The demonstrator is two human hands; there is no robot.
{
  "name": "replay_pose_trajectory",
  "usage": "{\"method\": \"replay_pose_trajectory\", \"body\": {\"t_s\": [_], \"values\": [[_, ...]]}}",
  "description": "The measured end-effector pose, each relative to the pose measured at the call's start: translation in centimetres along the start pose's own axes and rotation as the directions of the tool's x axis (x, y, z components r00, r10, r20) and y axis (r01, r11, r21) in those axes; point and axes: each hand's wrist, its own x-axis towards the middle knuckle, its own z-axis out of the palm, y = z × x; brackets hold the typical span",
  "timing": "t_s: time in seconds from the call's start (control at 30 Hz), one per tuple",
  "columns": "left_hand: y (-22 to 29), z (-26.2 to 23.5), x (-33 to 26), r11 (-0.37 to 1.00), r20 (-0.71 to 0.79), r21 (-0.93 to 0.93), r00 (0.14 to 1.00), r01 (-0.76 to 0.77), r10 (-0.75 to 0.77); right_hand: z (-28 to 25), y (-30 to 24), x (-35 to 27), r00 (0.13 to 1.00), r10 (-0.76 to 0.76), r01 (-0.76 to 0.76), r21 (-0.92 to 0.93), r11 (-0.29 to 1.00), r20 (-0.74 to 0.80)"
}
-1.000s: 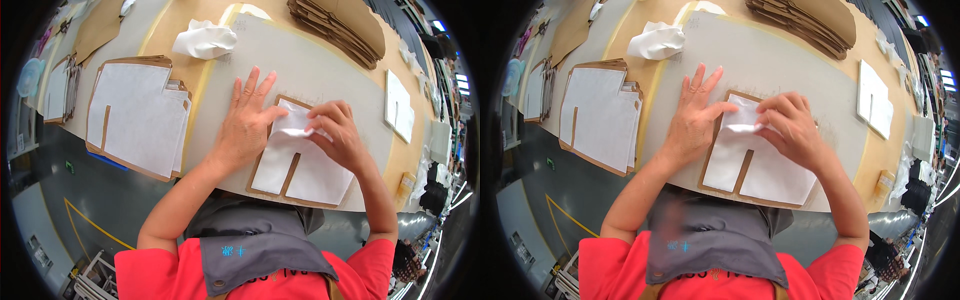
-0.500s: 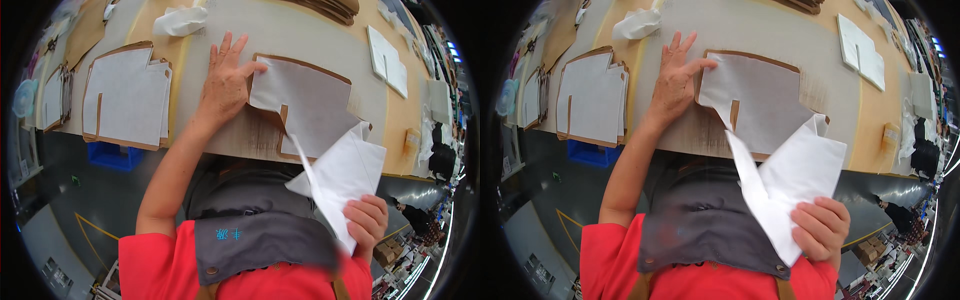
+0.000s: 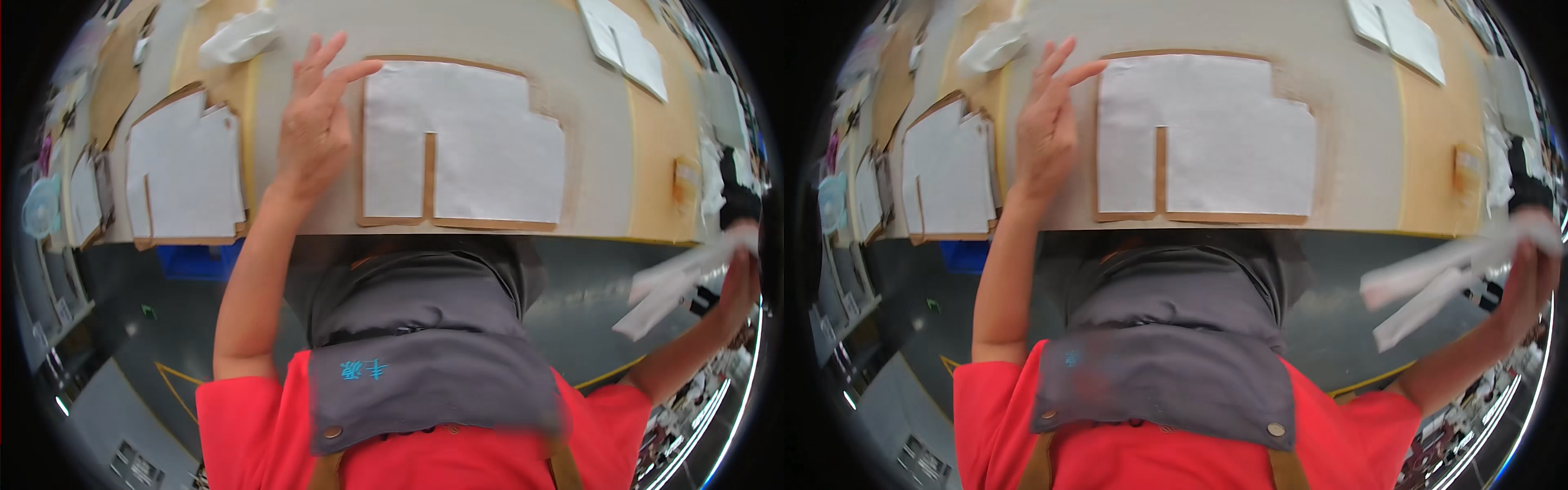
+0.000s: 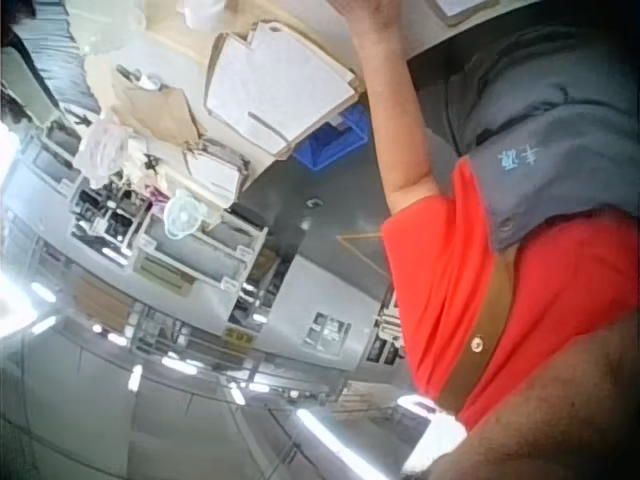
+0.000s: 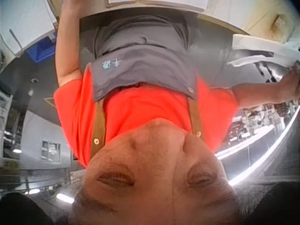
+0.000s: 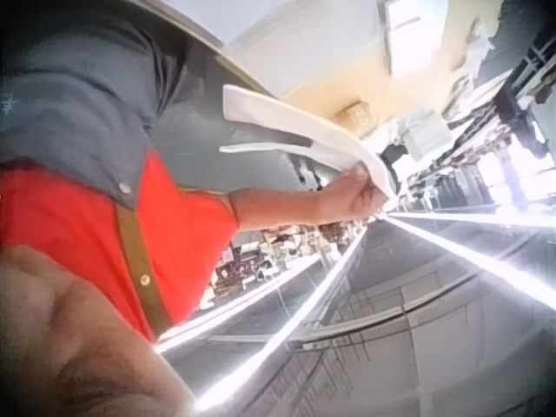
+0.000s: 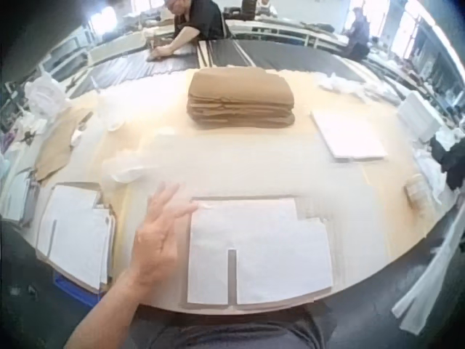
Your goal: The person applies glue from a squeeze bottle onto brown cardboard pieces and adheres white paper cutouts to them. They smooth the paper with their hands and stack the finished units on the table. The process is repeated for multiple items in a continuous assembly loop.
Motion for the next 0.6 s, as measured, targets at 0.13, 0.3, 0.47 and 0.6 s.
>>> {"method": "replay_pose_trajectory", "body": {"t_s": [0.13,0.3,0.47,0.6], "values": [[4.0,1.0,-1.0,0.985,0.245,-0.028,0.954,-0.171,0.173,7.0,1.5,7.8,0.937,0.222,-0.173,-0.193,0.966,0.27],[7.4,4.6,-1.2,0.934,0.5,-0.13,0.792,-0.332,0.351,14.8,7.8,11.3,0.894,-0.123,0.312,-0.4,0.862,0.432],[8.3,6.1,-0.3,0.885,0.596,-0.168,0.67,-0.435,0.443,20.4,1.9,8.8,0.9,-0.23,0.319,-0.2,0.926,0.37],[6.6,8.3,2.1,0.869,0.582,-0.087,0.683,-0.487,0.441,23.9,-1.1,8.2,0.872,-0.303,0.376,-0.132,0.917,0.384]]}}
